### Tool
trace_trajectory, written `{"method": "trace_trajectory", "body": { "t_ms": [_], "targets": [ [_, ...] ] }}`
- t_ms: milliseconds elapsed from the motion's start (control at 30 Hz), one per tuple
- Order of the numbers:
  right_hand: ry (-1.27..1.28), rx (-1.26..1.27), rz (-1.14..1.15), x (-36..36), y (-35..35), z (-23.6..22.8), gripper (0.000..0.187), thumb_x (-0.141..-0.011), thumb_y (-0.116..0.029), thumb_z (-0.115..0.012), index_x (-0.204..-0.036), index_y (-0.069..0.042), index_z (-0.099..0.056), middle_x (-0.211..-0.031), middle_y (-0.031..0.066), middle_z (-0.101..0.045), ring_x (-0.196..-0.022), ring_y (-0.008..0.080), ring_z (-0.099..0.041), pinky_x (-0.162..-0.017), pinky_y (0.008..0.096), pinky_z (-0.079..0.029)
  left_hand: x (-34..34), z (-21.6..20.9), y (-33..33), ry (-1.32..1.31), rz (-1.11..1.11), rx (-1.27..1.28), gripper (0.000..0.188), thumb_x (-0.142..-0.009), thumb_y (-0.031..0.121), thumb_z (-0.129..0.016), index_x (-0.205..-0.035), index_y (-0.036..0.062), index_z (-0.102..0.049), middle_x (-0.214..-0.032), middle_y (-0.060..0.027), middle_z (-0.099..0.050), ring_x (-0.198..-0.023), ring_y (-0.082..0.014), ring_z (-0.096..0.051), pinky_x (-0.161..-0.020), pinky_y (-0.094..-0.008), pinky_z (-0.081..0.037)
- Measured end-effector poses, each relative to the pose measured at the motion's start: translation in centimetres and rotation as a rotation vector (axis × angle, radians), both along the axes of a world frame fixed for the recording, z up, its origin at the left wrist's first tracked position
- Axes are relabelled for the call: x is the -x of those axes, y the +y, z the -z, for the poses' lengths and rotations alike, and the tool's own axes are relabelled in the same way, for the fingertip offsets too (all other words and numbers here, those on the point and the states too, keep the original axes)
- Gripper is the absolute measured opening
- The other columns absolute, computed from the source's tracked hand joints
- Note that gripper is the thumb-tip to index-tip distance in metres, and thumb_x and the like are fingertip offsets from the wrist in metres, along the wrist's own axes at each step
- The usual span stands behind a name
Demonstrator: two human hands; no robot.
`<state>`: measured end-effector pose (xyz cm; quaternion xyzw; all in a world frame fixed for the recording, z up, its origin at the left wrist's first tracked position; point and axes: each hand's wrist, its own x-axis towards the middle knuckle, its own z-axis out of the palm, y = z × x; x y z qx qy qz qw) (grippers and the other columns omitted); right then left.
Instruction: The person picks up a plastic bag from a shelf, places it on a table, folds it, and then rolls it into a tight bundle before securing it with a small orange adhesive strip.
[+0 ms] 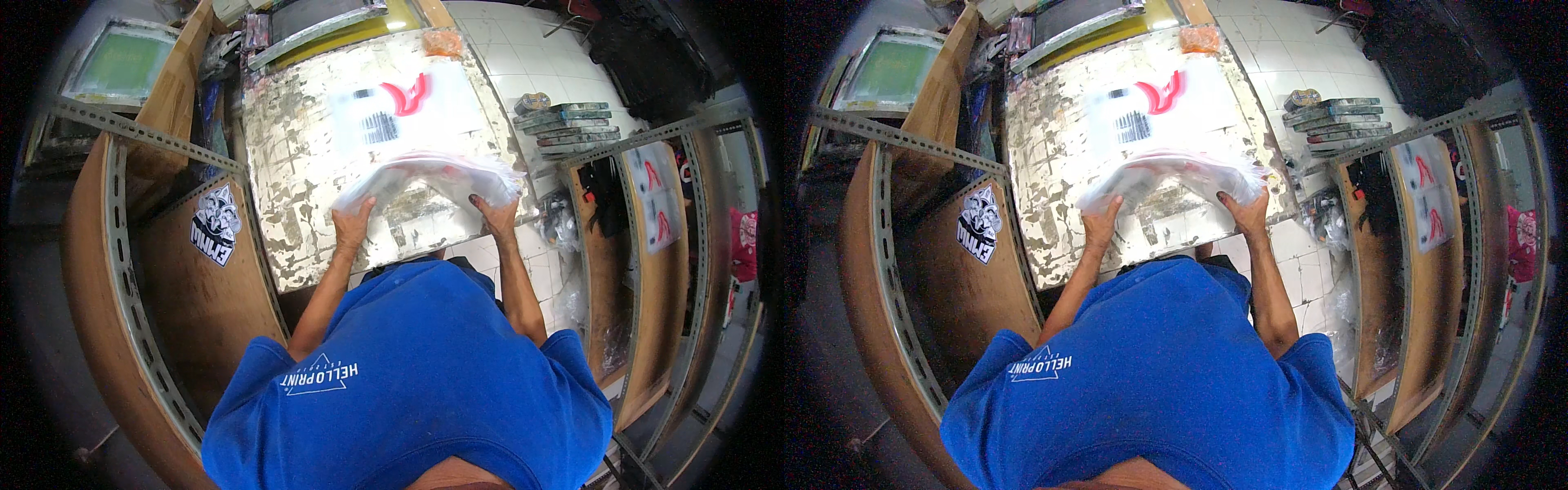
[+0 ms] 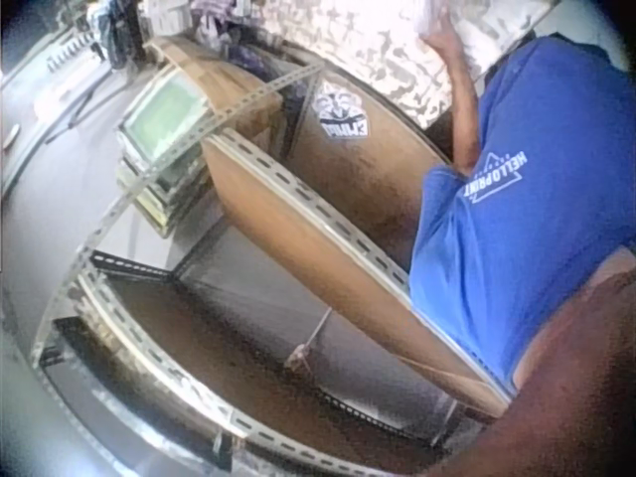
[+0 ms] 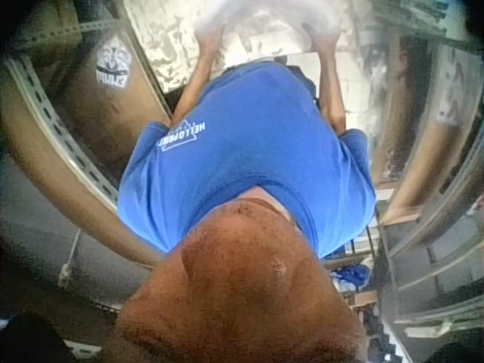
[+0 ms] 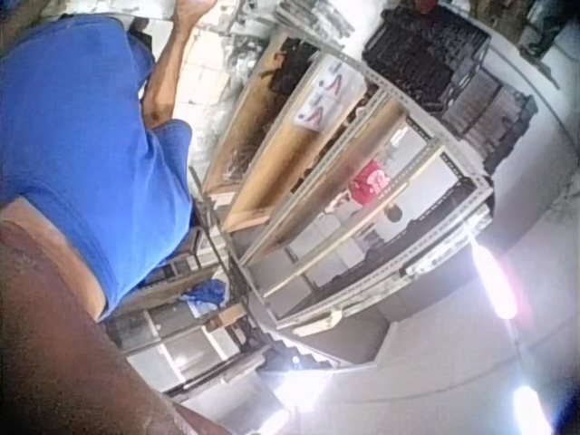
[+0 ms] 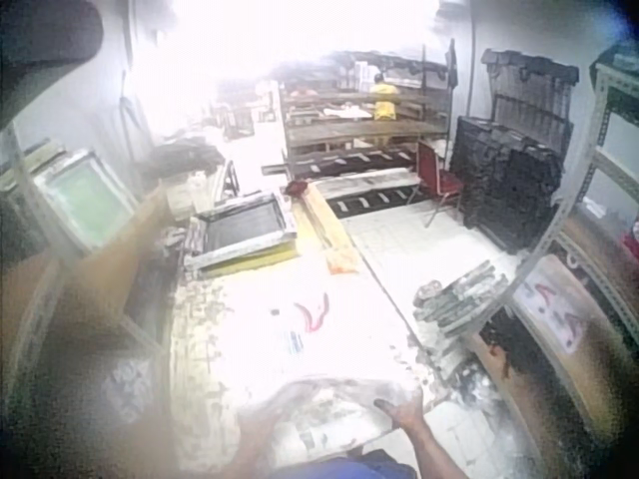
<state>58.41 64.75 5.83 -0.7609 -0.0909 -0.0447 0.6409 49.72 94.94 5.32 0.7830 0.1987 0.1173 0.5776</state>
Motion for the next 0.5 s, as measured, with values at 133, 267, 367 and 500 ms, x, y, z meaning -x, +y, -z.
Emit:
{"method": "trace_trajectory", "body": {
  "t_ms": [133, 267, 367, 500],
  "targets": [
    [0.134, -0.108, 0.096, -0.3, 1.0, -0.6, 0.028, -0.072, -0.004, -0.079, -0.097, 0.002, -0.068, -0.091, 0.0076, -0.068, -0.084, 0.0197, -0.063, -0.083, 0.0326, -0.049, -0.6, 1.0, -0.5, -0.149, -0.064, 0.148, 0.031, -0.084, 0.016, -0.075, -0.107, -0.0039, -0.065, -0.105, -0.0121, -0.068, -0.096, -0.0214, -0.063, -0.087, -0.0346, -0.049],
    [-0.021, 0.033, 0.049, -0.4, 1.0, 0.0, 0.03, -0.072, -0.002, -0.079, -0.099, 0.003, -0.067, -0.099, 0.0094, -0.068, -0.09, 0.0178, -0.064, -0.083, 0.0305, -0.05, -0.6, 0.5, -0.1, -0.072, -0.034, 0.101, 0.03, -0.086, 0.014, -0.073, -0.108, -0.004, -0.065, -0.104, -0.011, -0.069, -0.096, -0.0195, -0.063, -0.087, -0.0324, -0.049],
    [0.062, -0.038, 0.095, 0.1, 1.6, 0.6, 0.033, -0.071, -0.003, -0.08, -0.1, 0.002, -0.067, -0.1, 0.0086, -0.068, -0.087, 0.0176, -0.064, -0.082, 0.0301, -0.05, -0.8, 0.9, -0.2, -0.102, -0.086, 0.191, 0.031, -0.085, 0.013, -0.074, -0.11, -0.0041, -0.064, -0.104, -0.0111, -0.069, -0.096, -0.0195, -0.063, -0.088, -0.0317, -0.048],
    [0.121, -0.052, 0.054, -0.5, 1.6, 1.2, 0.037, -0.07, -0.004, -0.082, -0.102, 0.003, -0.067, -0.099, 0.0078, -0.068, -0.087, 0.0173, -0.064, -0.082, 0.0299, -0.05, -0.9, 2.2, 0.5, -0.122, -0.105, 0.176, 0.032, -0.084, 0.012, -0.075, -0.11, -0.0045, -0.064, -0.104, -0.0114, -0.068, -0.096, -0.0206, -0.063, -0.089, -0.0327, -0.048]
  ]
}}
